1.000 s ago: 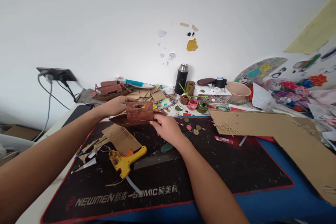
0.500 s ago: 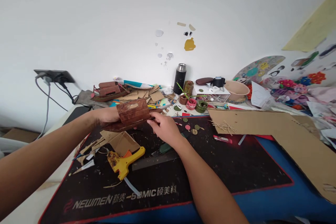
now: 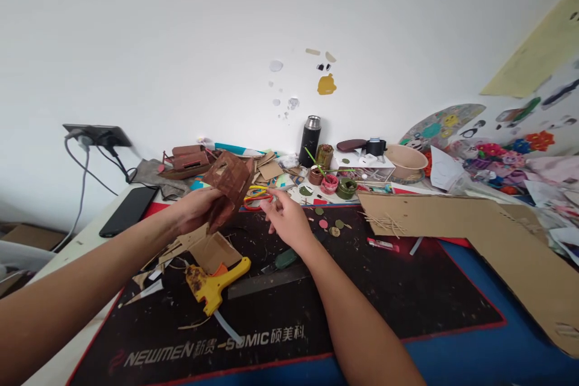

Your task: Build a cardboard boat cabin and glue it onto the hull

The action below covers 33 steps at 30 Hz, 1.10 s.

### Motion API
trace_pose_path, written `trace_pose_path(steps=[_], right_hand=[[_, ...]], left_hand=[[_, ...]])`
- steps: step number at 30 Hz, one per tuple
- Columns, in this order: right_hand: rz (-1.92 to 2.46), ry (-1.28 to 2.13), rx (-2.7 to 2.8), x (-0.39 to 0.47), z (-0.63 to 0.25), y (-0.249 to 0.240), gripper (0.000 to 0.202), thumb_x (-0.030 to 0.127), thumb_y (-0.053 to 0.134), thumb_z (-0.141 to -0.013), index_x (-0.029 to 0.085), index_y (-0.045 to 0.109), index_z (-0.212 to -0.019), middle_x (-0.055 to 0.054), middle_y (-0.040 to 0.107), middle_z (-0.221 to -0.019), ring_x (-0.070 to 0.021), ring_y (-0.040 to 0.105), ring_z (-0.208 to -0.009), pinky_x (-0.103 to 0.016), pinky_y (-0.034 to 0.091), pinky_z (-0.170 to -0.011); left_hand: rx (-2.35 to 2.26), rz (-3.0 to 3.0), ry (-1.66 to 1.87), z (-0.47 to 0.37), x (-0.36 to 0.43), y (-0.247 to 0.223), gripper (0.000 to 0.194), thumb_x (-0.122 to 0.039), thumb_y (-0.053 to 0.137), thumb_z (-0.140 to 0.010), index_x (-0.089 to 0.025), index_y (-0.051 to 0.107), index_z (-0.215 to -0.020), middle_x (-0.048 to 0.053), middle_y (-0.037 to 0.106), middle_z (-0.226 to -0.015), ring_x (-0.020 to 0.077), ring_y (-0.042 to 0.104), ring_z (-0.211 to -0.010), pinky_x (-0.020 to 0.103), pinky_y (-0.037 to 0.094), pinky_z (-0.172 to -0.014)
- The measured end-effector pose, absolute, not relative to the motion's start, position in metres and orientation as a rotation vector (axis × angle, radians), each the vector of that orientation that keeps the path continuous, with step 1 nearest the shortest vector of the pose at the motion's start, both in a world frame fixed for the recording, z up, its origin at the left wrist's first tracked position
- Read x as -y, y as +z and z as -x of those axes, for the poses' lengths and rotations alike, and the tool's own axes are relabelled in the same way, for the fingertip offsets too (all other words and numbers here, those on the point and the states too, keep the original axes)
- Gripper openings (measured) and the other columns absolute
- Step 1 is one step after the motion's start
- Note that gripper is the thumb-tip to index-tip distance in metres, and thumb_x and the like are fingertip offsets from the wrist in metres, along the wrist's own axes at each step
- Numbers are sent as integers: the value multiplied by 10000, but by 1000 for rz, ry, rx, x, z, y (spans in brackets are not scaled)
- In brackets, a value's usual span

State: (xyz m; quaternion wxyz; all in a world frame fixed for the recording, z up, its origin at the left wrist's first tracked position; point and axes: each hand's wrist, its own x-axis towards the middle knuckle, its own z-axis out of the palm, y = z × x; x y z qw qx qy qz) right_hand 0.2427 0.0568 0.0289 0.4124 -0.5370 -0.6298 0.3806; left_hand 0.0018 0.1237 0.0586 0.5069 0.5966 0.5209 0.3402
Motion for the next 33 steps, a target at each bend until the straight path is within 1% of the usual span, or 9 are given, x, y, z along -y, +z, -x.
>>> trace_pose_path(steps=[4,9,12,15,18,22,25,30,33], right_hand=[[1351,992,1584,-56,-242,31,535,564,561,-1094,248,549,-1526,-1,730,-930,-146,712,-595,-269,539,-644],[1335,1026,1623,-54,-242,32,663,631,599,-1057,288,466,-1609,-36,759,-1065,-155,742,-646,-277,539,-658],[1307,1066,1640,-53,-241,30,689,628,637,-1036,284,473,-1611,-56,775,-1093,-161,741,-640,-291,549,-665],[1264,1129,1607,-55,-241,26,599,557,653,-1042,271,539,-1555,-63,773,-1116,-152,726,-595,-280,537,-589],[1241,1206,1575,-57,-242,22,484,440,634,-1058,253,594,-1503,-67,774,-1098,-156,717,-568,-272,515,-513],[1277,1163,1602,-59,-245,22,396,336,613,-1056,246,659,-1439,-57,790,-1057,-161,730,-576,-276,528,-539],[1342,1099,1602,-59,-249,27,364,301,584,-1057,233,693,-1397,-49,802,-1047,-158,742,-595,-281,549,-604],[1504,924,1660,-59,-258,38,325,269,574,-1053,240,754,-1323,-12,818,-960,-149,754,-630,-275,555,-719],[1566,855,1714,-58,-262,42,300,245,573,-1048,244,792,-1253,1,822,-949,-142,758,-621,-256,526,-697]], left_hand=[[-1183,-1202,846,-5,-118,54,303,-496,769,-874,-198,719,-890,79,809,-873,294,765,-852,365,604,-674],[-1073,-1019,912,-20,-105,55,346,-489,836,-881,-202,739,-1049,93,816,-1083,247,774,-939,335,645,-746],[-1020,-957,943,-29,-98,56,365,-445,877,-864,-214,737,-1110,86,810,-1128,225,778,-944,332,661,-784],[-993,-909,957,-34,-92,55,318,-361,874,-880,-213,743,-1129,86,809,-1141,219,783,-952,343,675,-825],[-1012,-845,941,-34,-91,51,238,-280,837,-907,-211,755,-1120,85,815,-1132,205,789,-918,326,684,-804],[-1034,-777,891,-31,-92,48,145,-262,756,-964,-191,777,-1088,103,822,-1141,198,795,-909,307,689,-799],[-1027,-761,832,-29,-90,49,154,-255,745,-968,-170,790,-1087,132,826,-1131,206,800,-917,317,687,-839],[-973,-814,642,-23,-77,53,210,-300,823,-906,-147,809,-1050,194,817,-1140,266,810,-979,351,672,-893],[-920,-999,430,-13,-67,58,331,-431,866,-859,-181,814,-1069,187,816,-1145,283,804,-947,366,665,-837]])
